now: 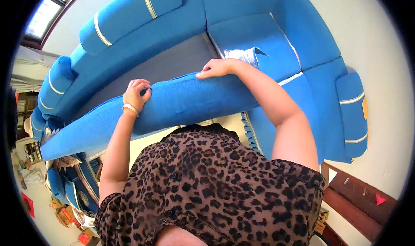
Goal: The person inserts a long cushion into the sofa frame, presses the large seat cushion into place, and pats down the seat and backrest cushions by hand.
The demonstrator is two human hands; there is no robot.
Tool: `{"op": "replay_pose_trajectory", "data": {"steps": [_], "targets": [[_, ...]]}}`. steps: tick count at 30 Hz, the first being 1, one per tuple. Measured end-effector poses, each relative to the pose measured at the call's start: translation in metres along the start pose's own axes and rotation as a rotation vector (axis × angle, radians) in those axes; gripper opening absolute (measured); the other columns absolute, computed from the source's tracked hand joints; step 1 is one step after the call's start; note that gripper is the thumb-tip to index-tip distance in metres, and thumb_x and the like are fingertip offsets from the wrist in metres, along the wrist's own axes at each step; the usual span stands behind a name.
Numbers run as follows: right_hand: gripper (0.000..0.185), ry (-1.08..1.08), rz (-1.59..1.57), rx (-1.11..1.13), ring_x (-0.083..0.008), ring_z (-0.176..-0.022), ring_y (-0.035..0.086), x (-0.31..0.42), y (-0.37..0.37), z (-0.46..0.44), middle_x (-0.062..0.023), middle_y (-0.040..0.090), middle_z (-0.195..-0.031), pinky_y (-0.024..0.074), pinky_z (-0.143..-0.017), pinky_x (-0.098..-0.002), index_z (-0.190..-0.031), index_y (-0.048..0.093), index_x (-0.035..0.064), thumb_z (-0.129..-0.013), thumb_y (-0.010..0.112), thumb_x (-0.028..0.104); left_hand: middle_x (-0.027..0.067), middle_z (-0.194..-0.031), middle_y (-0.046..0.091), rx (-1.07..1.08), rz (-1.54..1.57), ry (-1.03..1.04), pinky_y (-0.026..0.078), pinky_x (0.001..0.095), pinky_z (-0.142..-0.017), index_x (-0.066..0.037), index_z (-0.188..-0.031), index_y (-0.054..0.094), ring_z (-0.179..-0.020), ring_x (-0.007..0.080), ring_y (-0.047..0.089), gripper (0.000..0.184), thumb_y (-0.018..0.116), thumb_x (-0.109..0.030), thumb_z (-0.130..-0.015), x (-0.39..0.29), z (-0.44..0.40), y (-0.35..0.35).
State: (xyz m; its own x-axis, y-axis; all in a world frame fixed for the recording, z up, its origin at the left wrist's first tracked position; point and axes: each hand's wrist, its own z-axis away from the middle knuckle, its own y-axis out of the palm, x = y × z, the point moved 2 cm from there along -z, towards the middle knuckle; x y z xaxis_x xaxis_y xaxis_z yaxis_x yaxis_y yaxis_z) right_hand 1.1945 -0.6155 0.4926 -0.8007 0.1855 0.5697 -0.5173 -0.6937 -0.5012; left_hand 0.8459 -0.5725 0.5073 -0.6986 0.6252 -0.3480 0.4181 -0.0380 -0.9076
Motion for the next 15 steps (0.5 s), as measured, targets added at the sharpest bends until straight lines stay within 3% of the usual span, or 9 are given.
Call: {"op": "replay_pose_trajectory", "data": {"steps": [1, 2, 3, 6, 7, 10, 12, 14, 15], "targets": [[0.091, 0.086, -0.11, 0.034, -0.0328, -0.117, 0.06, -0.008, -0.005, -0.011, -0.0183, 0.06, -0.131, 0.0465, -0.098, -0.0446, -0.129, 0.062, 0.0054, -0.079, 0.051, 0.08, -0.0013, -0.106, 0.068, 0.127, 0.067, -0.155, 0.052, 0.0378, -0.088, -0.018, -0.091, 0.072, -0.108, 0.0212, 0.06, 0.013, 0.067, -0.022, -0.08, 0.0, 0.003, -0.002], [0.092, 0.172, -0.221, 0.072, -0.0325, -0.118, 0.059, -0.017, -0.007, -0.019, -0.0185, 0.058, -0.134, 0.0464, -0.098, -0.0455, -0.131, 0.061, 0.0053, -0.078, 0.051, 0.081, -0.0009, -0.107, 0.068, 0.129, 0.067, -0.159, 0.052, 0.0374, -0.089, -0.018, -0.094, 0.072, -0.109, 0.0215, 0.06, 0.015, 0.067, -0.023, -0.08, -0.003, 0.005, -0.005], [0.1, 0.195, -0.097, 0.09, -0.0346, -0.126, 0.053, -0.018, -0.012, -0.021, -0.0181, 0.051, -0.142, 0.0418, -0.103, -0.0503, -0.139, 0.053, 0.0054, -0.077, 0.049, 0.084, -0.0005, -0.107, 0.068, 0.132, 0.068, -0.163, 0.052, 0.037, -0.09, -0.019, -0.096, 0.072, -0.109, 0.0219, 0.06, 0.017, 0.066, -0.024, -0.08, -0.005, 0.006, -0.007], [0.108, 0.199, 0.32, 0.256, -0.0358, -0.134, 0.045, -0.059, 0.001, -0.071, -0.0187, 0.048, -0.145, 0.0344, -0.109, -0.0526, -0.146, 0.044, 0.0062, -0.074, 0.047, 0.087, 0.0001, -0.109, 0.068, 0.159, 0.088, -0.185, 0.051, 0.0359, -0.092, -0.019, -0.098, 0.074, -0.11, 0.0222, 0.059, 0.019, 0.066, -0.024, -0.081, -0.007, 0.01, -0.007], [0.119, 0.254, 0.291, 0.352, -0.0352, -0.138, 0.039, -0.063, 0.006, -0.084, -0.0183, 0.041, -0.151, 0.0261, -0.114, -0.0529, -0.151, 0.034, 0.0062, -0.069, 0.047, 0.092, 0.0, -0.109, 0.068, 0.159, 0.102, -0.187, 0.051, 0.0359, -0.092, -0.019, -0.097, 0.074, -0.11, 0.0221, 0.059, 0.018, 0.067, -0.024, -0.081, -0.009, 0.014, -0.007], [0.125, 0.354, 0.11, 0.513, -0.0342, -0.144, 0.031, -0.074, 0.031, -0.11, -0.0173, 0.03, -0.157, 0.0211, -0.116, -0.053, -0.153, 0.028, 0.0061, -0.066, 0.048, 0.093, 0.0005, -0.107, 0.068, 0.153, 0.139, -0.196, 0.051, 0.0359, -0.091, -0.017, -0.095, 0.075, -0.107, 0.0226, 0.061, 0.017, 0.068, -0.021, -0.08, -0.015, 0.022, -0.011], [0.125, 0.447, 0.007, 0.634, -0.0308, -0.15, 0.011, -0.083, 0.045, -0.115, -0.0152, 0.016, -0.162, 0.0154, -0.118, -0.0518, -0.155, 0.021, 0.0079, -0.067, 0.049, 0.092, 0.0024, -0.106, 0.069, 0.15, 0.16, -0.208, 0.051, 0.0358, -0.09, -0.015, -0.095, 0.074, -0.104, 0.0243, 0.062, 0.017, 0.069, -0.016, -0.079, -0.017, 0.024, -0.012], [0.107, 0.342, 0.063, 0.507, -0.0326, -0.142, 0.034, -0.073, 0.049, -0.115, -0.0183, 0.033, -0.155, 0.0251, -0.115, -0.0487, -0.151, 0.036, 0.0091, -0.077, 0.042, 0.088, 0.0019, -0.104, 0.069, 0.121, 0.167, -0.182, 0.052, 0.0355, -0.088, -0.015, -0.094, 0.074, -0.102, 0.0242, 0.063, 0.016, 0.069, -0.015, -0.078, -0.017, 0.027, -0.01], [0.105, 0.248, 0.017, 0.535, -0.0321, -0.141, 0.035, -0.067, 0.052, -0.116, -0.0179, 0.035, -0.154, 0.0268, -0.114, -0.0476, -0.15, 0.038, 0.0088, -0.079, 0.042, 0.086, 0.0019, -0.104, 0.069, 0.121, 0.175, -0.184, 0.052, 0.0354, -0.088, -0.015, -0.093, 0.074, -0.102, 0.0241, 0.063, 0.016, 0.069, -0.015, -0.078, -0.018, 0.028, -0.011]]}}
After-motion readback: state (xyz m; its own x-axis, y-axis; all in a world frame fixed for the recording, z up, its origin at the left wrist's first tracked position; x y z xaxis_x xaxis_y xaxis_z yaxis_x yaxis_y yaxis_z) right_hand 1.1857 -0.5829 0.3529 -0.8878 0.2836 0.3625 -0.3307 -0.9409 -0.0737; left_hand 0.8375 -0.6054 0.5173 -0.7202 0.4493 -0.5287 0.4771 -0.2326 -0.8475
